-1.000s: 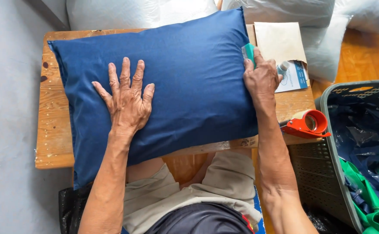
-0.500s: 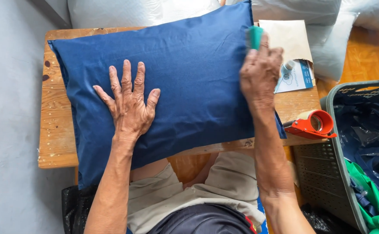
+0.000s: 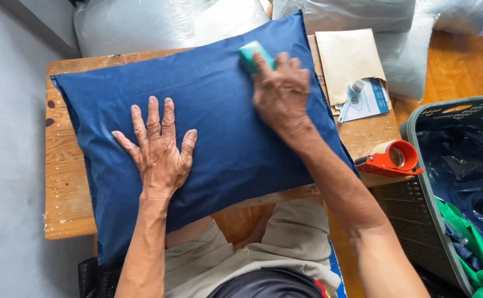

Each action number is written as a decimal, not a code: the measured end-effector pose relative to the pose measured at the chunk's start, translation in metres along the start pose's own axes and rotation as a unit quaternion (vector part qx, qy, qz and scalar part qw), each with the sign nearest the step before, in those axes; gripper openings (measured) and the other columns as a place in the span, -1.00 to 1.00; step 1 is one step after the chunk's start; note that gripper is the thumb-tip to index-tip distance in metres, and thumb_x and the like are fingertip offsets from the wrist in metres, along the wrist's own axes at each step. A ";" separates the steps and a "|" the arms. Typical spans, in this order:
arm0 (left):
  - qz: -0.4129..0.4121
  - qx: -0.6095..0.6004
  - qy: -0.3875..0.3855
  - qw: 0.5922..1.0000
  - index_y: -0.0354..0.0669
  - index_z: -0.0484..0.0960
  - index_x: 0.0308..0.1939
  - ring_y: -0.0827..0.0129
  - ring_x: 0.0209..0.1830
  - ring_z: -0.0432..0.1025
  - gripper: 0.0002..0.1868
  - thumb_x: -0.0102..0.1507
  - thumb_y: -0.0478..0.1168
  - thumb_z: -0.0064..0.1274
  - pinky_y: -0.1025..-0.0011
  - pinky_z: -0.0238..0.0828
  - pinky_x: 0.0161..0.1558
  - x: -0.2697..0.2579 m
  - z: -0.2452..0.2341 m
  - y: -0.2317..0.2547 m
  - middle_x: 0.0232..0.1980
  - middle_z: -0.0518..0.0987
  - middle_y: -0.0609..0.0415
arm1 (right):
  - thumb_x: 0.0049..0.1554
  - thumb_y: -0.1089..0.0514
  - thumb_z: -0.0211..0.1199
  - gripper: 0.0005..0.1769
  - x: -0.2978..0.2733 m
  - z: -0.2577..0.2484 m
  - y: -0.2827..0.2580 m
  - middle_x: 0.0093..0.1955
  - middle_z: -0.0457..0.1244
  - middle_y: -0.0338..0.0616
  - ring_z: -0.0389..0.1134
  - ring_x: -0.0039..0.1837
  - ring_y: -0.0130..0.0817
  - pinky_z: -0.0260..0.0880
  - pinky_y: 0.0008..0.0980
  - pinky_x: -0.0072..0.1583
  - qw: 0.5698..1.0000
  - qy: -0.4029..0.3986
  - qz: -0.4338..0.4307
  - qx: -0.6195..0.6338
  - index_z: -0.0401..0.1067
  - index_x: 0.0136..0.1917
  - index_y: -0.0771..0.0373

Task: The person scrubs a blue pillow with a green sponge on a wooden table, then uses a small brush to clean the edges and corners. The pillow is flipped over to clean both sides.

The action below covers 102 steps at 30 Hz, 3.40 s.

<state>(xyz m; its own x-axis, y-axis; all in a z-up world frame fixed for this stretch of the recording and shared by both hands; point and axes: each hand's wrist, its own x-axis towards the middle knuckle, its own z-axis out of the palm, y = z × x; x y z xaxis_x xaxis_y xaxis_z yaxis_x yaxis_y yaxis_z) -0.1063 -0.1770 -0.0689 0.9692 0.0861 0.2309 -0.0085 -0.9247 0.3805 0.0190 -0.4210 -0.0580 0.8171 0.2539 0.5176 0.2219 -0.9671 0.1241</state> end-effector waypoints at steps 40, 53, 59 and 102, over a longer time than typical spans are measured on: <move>0.010 0.006 0.034 0.999 0.14 -0.01 0.64 -0.10 0.70 -0.33 -0.21 0.40 0.30 -0.33 -0.46 -0.74 0.40 -0.009 0.009 -0.001 0.71 -0.07 0.03 | 0.28 0.06 0.07 -0.70 0.053 0.075 0.114 0.00 0.38 0.10 0.39 0.09 0.13 0.39 0.12 0.13 0.922 -0.208 0.284 0.162 0.41 0.23 0.15; 0.006 0.020 0.042 0.999 0.13 0.01 0.64 -0.10 0.70 -0.31 -0.20 0.40 0.34 -0.34 -0.51 -0.65 0.41 -0.016 0.005 0.002 0.70 -0.07 0.06 | 0.20 -0.03 0.22 -0.64 0.041 -0.013 -0.116 -0.11 0.19 -0.04 0.23 -0.17 -0.12 0.24 -0.15 -0.22 0.971 0.053 -0.177 0.150 0.36 0.25 0.05; 0.019 0.035 0.050 0.998 0.13 0.00 0.64 -0.10 0.70 -0.29 -0.19 0.39 0.33 -0.28 -0.49 -0.66 0.42 -0.015 0.010 0.000 0.70 -0.04 0.04 | 0.14 -0.05 0.17 -0.63 0.080 0.027 -0.010 -0.02 0.24 0.08 0.27 -0.02 0.06 0.27 -0.01 -0.09 0.988 -0.151 -0.027 0.014 0.49 0.21 -0.06; 0.020 0.018 0.063 0.998 0.10 0.03 0.63 -0.10 0.71 -0.29 -0.19 0.39 0.35 -0.38 -0.42 -0.73 0.45 -0.017 0.014 -0.004 0.70 -0.04 0.04 | 0.12 0.09 0.35 -0.56 0.088 0.158 0.182 0.23 0.37 -0.04 0.35 0.25 -0.01 0.30 -0.15 0.27 0.943 -0.127 0.171 0.257 0.55 0.29 -0.09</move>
<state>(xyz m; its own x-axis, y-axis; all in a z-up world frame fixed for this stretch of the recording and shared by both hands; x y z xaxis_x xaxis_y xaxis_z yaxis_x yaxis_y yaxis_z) -0.1196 -0.1803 -0.0874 0.9299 0.0932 0.3557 -0.0349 -0.9406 0.3377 0.2154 -0.5724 -0.1237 0.9740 -0.0139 0.2263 0.0975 -0.8753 -0.4736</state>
